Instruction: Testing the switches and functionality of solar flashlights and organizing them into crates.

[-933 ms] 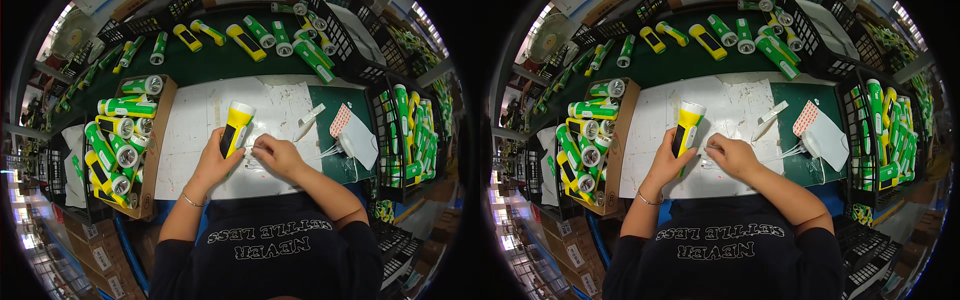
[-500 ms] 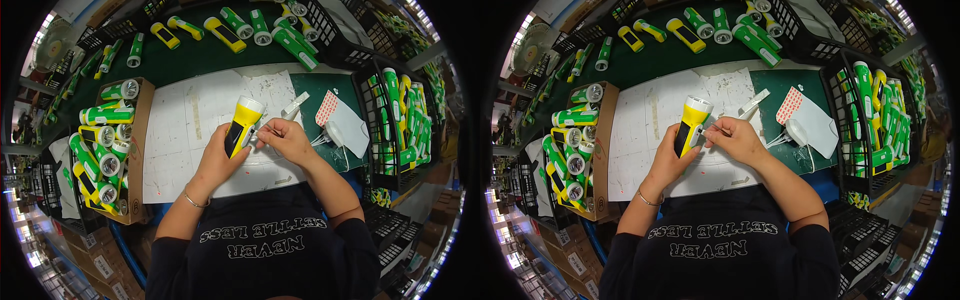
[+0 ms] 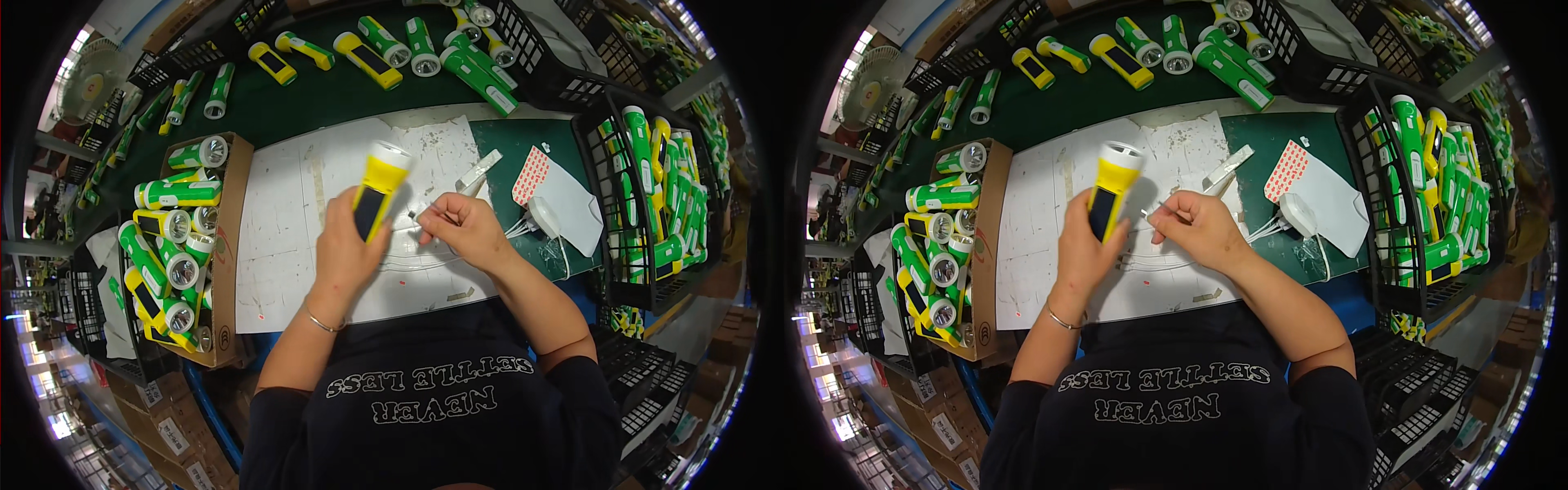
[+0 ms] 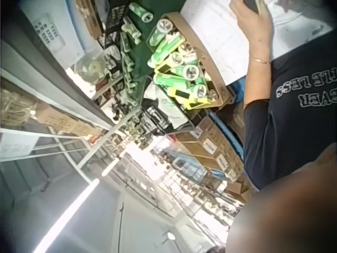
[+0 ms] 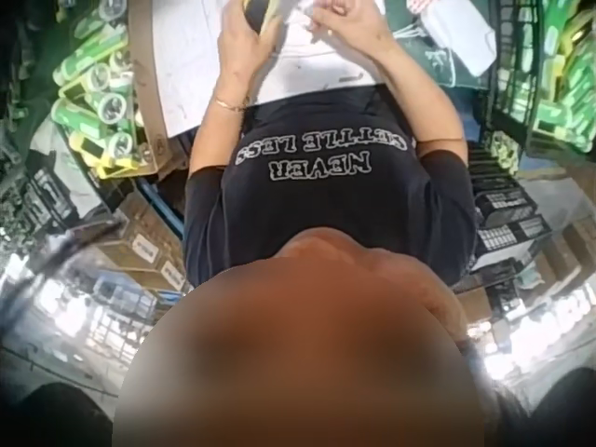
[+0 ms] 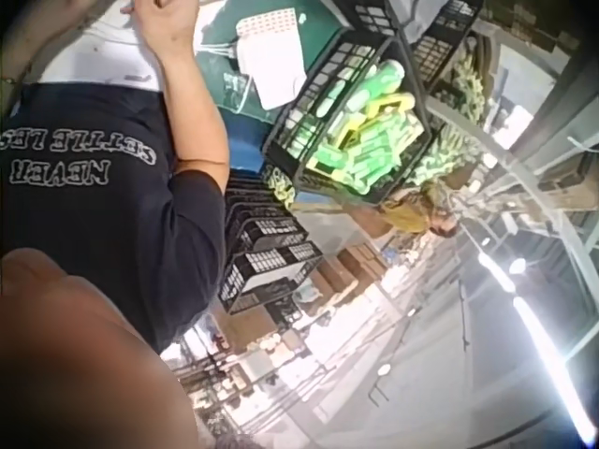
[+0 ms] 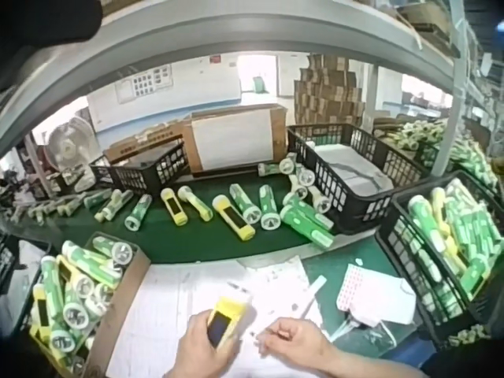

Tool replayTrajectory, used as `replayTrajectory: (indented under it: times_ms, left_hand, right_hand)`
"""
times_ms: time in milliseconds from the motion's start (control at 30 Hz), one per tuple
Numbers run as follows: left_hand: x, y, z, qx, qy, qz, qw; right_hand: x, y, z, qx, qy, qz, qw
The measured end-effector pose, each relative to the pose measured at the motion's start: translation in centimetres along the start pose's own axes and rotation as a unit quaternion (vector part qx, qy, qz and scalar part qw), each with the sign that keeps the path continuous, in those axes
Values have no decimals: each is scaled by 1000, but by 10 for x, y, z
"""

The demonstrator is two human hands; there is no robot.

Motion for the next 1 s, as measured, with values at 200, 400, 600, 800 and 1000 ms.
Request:
replayTrajectory:
  times_ms: [200, 400, 600, 800, 1000]
  left_hand:
    - [9, 4, 5, -194, 43, -510, 837]
    - [14, -28, 7, -83, 122, -537, 831]
    - [7, -15, 8, -136, 122, -471, 863]
    - [14, -13, 9, -127, 152, -453, 869]
    - [7, -9, 9, -146, 137, -433, 879]
  right_hand:
    - [15, 11, -12, -108, -41, -193, 974]
    - [-34, 29, -72, -296, -200, -324, 876]
    - [-243, 56, -152, 101, -531, -533, 651]
    - [-271, 67, -145, 224, -520, -626, 537]
    - [-189, 66, -4, -181, -348, -559, 730]
Point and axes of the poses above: each hand's wrist, its own z-axis towards the middle knuckle, its own x-axis out of the palm, y = z × x, the point moved 2 cm from there along z, towards the middle knuckle, and after that the axes turned 10 degrees about -z, right-handed, at the moved point
